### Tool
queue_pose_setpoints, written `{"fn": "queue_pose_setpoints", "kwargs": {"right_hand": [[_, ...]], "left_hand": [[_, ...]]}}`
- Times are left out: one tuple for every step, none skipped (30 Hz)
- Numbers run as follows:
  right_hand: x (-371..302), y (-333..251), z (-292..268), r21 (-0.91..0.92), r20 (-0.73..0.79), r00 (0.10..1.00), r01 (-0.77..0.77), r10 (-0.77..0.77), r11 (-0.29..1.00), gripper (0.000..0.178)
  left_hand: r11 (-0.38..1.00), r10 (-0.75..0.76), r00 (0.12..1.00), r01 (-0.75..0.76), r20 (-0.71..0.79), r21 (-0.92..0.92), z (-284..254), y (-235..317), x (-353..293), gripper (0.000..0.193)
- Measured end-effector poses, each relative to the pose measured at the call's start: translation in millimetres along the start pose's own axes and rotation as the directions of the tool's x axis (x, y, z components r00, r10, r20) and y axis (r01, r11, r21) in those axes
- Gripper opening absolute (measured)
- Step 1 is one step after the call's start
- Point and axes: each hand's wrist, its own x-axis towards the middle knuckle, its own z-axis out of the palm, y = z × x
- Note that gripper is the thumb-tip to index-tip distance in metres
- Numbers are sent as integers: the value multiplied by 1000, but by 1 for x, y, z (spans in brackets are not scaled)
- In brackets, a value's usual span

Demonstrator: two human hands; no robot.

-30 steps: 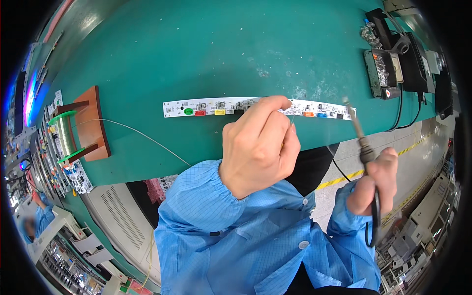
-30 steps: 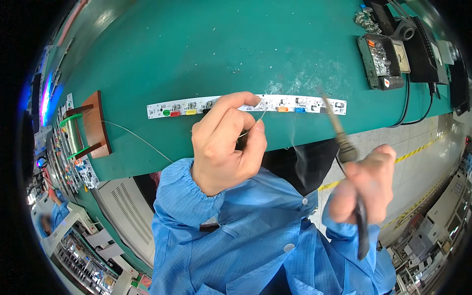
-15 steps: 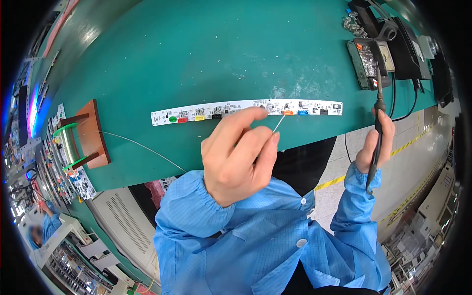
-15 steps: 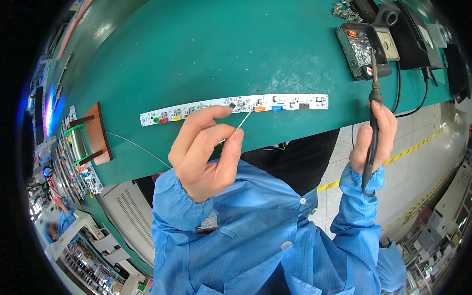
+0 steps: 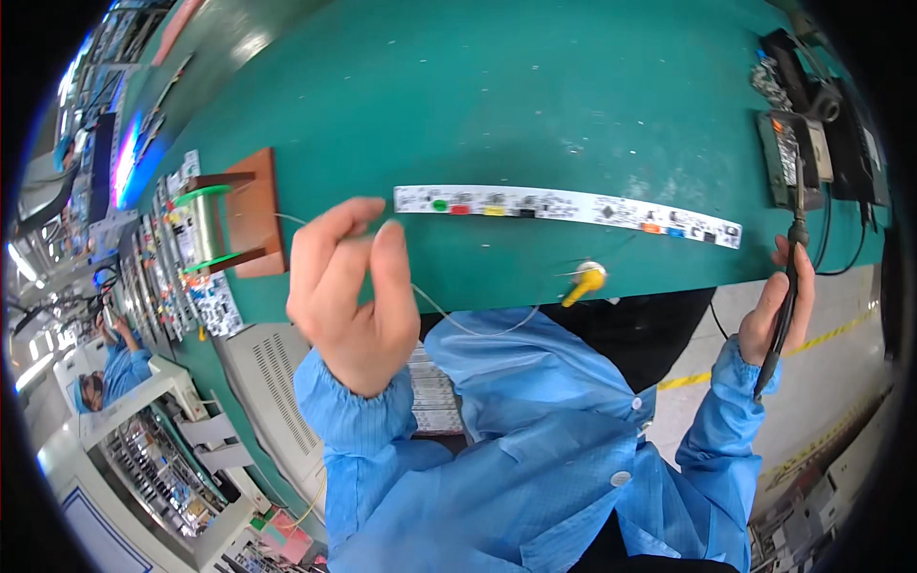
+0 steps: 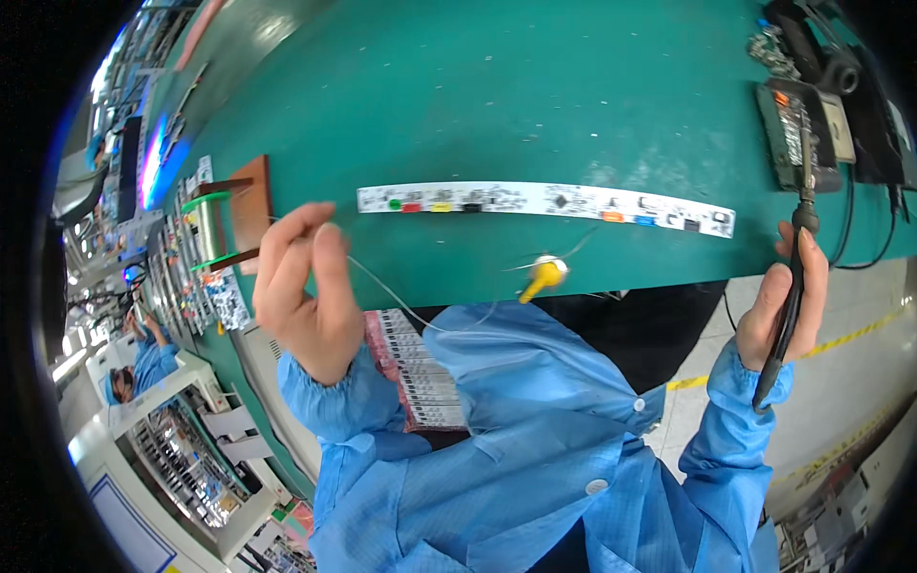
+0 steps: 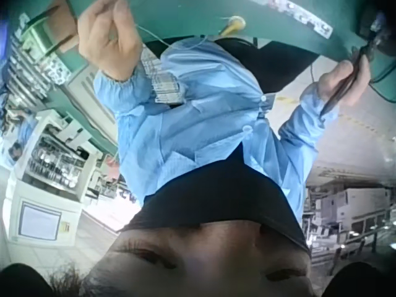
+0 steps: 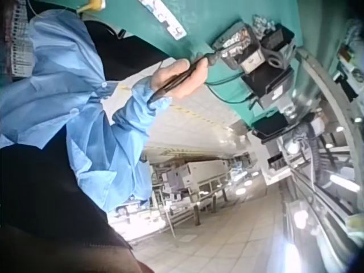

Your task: Soldering components onto a PCB strip at an assembly station.

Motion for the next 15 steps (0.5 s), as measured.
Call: {"fn": "queue_pose_setpoints", "kwargs": {"right_hand": [[2,-2,4,23,1,1000,-2,2,1000,32],[2,-4,6,-9,80,997,11,-11,1000,31],[4,-6,8,-43,158,987,27,-20,999,31],[6,-10,13,-28,157,987,26,-21,999,31],[8,-14,17,-68,188,982,35,-22,997,31],[10,-17,21,-113,220,975,48,-22,992,31],[11,-18,23,-108,222,975,51,-26,993,31],[12,-20,25,-105,232,972,60,-34,993,32],[13,-21,25,-105,243,969,68,-41,992,32],[13,-21,26,-104,245,969,70,-43,992,32],[13,-21,27,-107,240,970,68,-41,992,33],[14,-22,27,-111,236,971,66,-38,992,33],[14,-23,28,-111,238,970,68,-40,991,33],[14,-24,28,-111,240,970,70,-41,991,33],[13,-25,29,-113,241,970,71,-42,991,34]], "left_hand": [[998,23,1000,-23,14,54,0,-9,3,5],[993,44,999,-47,29,104,0,-17,4,13],[991,34,998,-39,47,125,2,-22,4,20],[986,35,996,-47,79,158,2,-27,5,20],[981,34,993,-54,111,189,2,-31,6,21],[976,42,992,-66,119,207,5,-36,5,21],[975,40,993,-63,115,211,5,-37,5,21],[976,33,991,-60,133,207,6,-38,4,21],[978,27,988,-58,152,201,7,-38,4,21],[979,19,987,-50,158,195,9,-38,4,20],[980,16,988,-47,156,195,9,-38,4,20],[979,9,985,-44,174,201,9,-39,4,20],[977,1,981,-42,192,207,9,-39,4,19],[978,-1,982,-39,191,206,9,-40,4,19],[979,-1,982,-38,188,203,10,-41,4,19]]}}
